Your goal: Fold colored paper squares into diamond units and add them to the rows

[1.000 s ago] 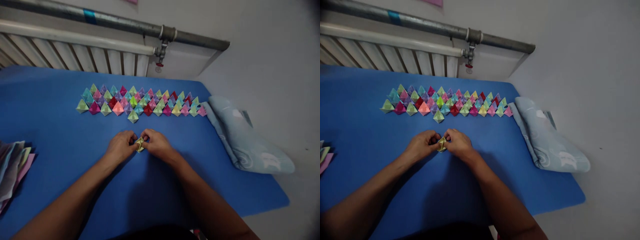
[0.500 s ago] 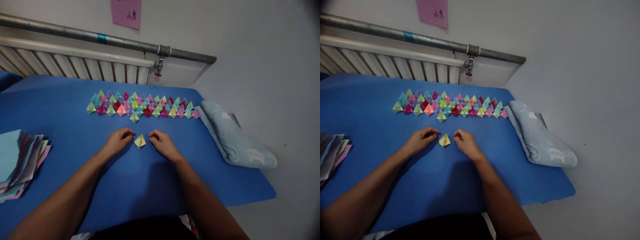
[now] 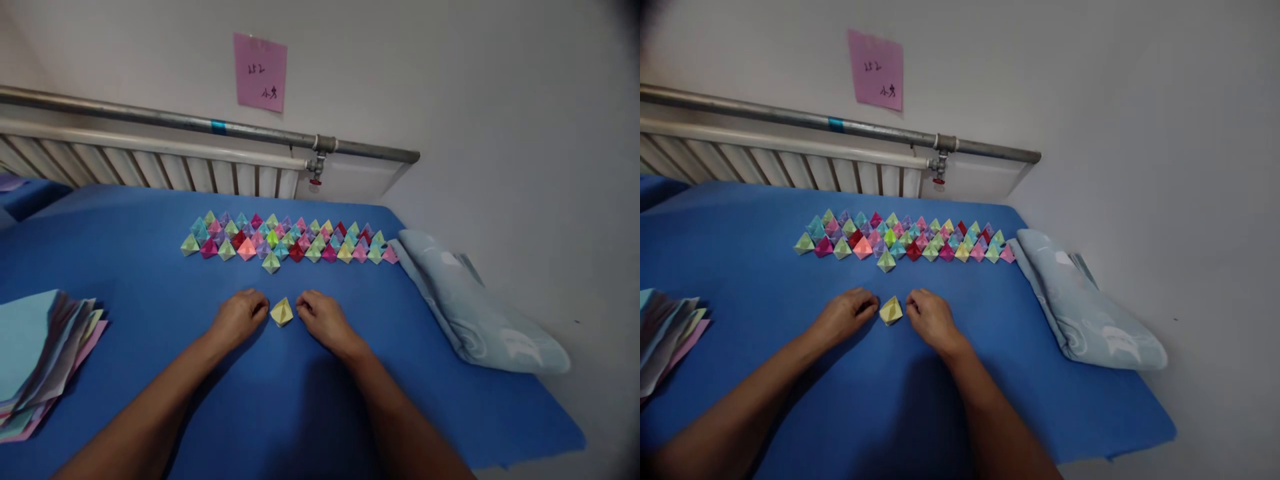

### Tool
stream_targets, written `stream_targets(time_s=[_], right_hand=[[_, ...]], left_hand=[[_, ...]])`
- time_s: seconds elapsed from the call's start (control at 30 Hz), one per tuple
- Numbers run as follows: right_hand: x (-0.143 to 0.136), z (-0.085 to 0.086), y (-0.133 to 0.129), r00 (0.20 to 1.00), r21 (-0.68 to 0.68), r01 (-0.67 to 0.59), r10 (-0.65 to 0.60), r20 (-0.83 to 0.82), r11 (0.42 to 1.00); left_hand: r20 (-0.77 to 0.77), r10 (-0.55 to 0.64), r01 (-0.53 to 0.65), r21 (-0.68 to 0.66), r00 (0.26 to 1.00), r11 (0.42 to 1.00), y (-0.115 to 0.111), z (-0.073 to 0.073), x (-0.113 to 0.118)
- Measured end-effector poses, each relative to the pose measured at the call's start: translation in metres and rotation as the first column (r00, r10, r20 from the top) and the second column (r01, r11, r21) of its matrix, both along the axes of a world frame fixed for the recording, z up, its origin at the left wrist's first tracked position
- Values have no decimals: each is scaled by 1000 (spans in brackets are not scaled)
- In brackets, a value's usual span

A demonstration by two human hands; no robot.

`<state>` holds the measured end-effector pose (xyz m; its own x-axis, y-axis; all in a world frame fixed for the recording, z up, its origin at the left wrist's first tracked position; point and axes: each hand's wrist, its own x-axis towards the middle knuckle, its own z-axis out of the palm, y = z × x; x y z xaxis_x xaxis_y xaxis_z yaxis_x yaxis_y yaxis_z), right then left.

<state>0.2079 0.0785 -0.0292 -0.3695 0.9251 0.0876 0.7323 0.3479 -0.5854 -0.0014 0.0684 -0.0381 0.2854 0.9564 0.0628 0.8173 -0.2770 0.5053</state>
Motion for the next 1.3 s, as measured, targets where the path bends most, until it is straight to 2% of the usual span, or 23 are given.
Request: stream_targets(time_s=[0.73,1.0,1.3], right_hand=[[5,4,-1,998,-13,0,1,57,1000],[5,7,-2,1000,-10,-17,17,20,1000],[5,6,1,998,-28,-19,20,55,999]], left_hand=[[45,-5,4,22,999,1000,-1,-2,-1],[-5,-13,13,-3,1000,1000,-2,2,1],[-20,-2,2,-1,1000,1000,-2,1,1]])
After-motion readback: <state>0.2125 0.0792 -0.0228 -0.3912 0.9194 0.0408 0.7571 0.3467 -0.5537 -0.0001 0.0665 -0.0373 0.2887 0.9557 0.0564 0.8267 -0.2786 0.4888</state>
